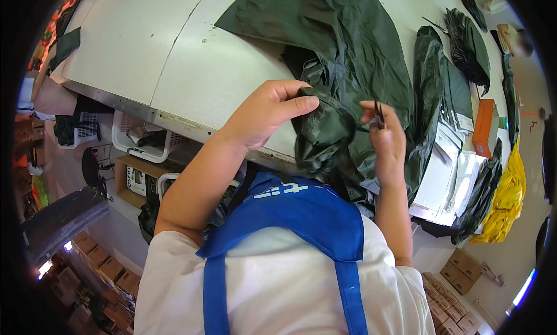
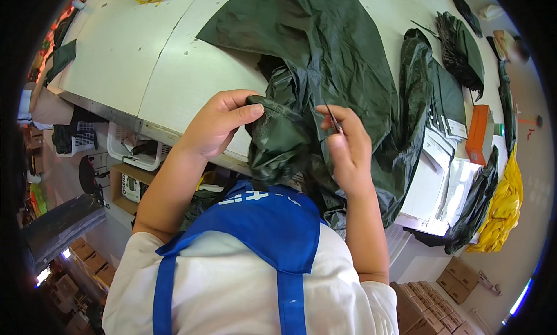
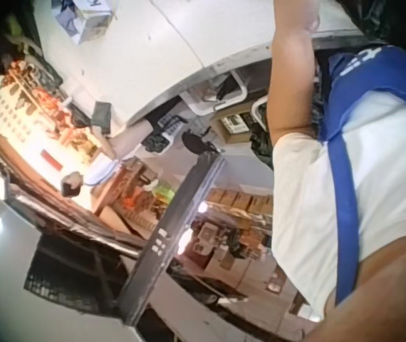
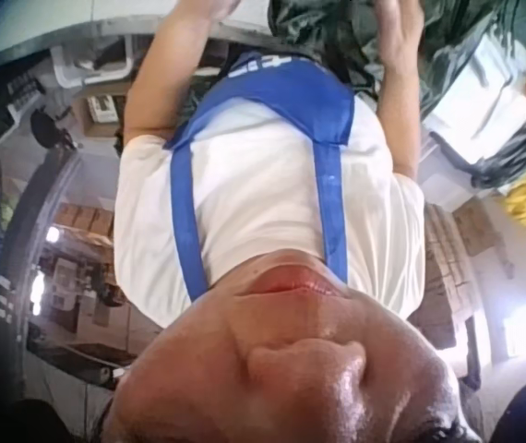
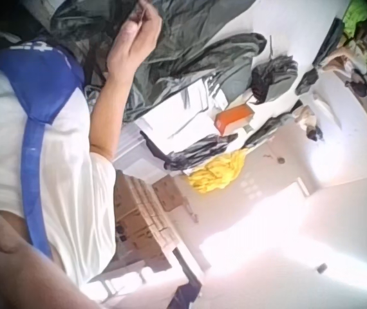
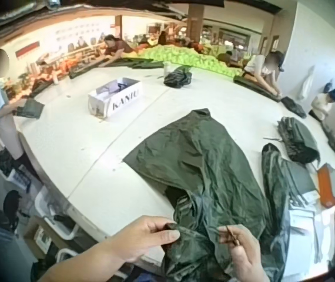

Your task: The person folds a green poly mailer on a white table, aligns edges, and folds it into a compact rectangle. They then place the folded mailer into a white plastic bin and repeat the process with another mailer.

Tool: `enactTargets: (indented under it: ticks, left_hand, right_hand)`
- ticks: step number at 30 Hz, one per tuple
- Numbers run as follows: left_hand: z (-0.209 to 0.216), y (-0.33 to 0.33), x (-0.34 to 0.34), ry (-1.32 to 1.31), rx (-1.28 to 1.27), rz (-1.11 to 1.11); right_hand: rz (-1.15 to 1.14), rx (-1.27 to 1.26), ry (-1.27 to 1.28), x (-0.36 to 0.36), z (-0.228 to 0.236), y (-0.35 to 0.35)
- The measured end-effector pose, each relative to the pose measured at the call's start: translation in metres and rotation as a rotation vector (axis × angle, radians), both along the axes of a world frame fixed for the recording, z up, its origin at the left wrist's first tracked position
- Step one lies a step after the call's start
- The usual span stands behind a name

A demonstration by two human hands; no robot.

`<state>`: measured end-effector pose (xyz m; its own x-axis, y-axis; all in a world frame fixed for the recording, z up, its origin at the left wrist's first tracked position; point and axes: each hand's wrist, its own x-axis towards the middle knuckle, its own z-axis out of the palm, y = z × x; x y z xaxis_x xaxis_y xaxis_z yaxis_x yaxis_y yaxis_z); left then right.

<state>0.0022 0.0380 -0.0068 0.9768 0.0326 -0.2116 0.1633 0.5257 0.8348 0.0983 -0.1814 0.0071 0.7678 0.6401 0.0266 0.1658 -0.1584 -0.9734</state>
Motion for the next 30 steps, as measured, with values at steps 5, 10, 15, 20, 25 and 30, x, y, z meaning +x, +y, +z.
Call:
enactTargets:
  ticks: [5, 10, 15, 20, 25, 30]
  left_hand:
    - [0.014, -0.016, -0.01, 0.002, -0.057, -0.004]
    - [0.019, -0.024, -0.015, -0.029, 0.089, -0.019]
    - [0.017, -0.032, -0.016, -0.05, 0.024, 0.006]
    - [0.013, -0.036, -0.019, -0.059, -0.007, 0.004]
    - [0.01, -0.04, -0.02, -0.041, -0.041, 0.003]
    - [0.015, -0.043, -0.022, -0.021, -0.065, -0.005]
  right_hand:
    - [0.007, -0.157, -0.635, -0.011, 0.025, 0.005]
    - [-0.017, -0.157, -0.714, -0.017, 0.028, 0.003]
    - [0.018, -0.099, -0.567, -0.019, 0.028, -0.001]
    - [0.046, -0.076, -0.454, -0.021, 0.029, -0.006]
    - [0.043, -0.069, -0.492, -0.022, 0.028, -0.009]
    - [0.007, -0.027, -0.649, -0.021, 0.018, -0.013]
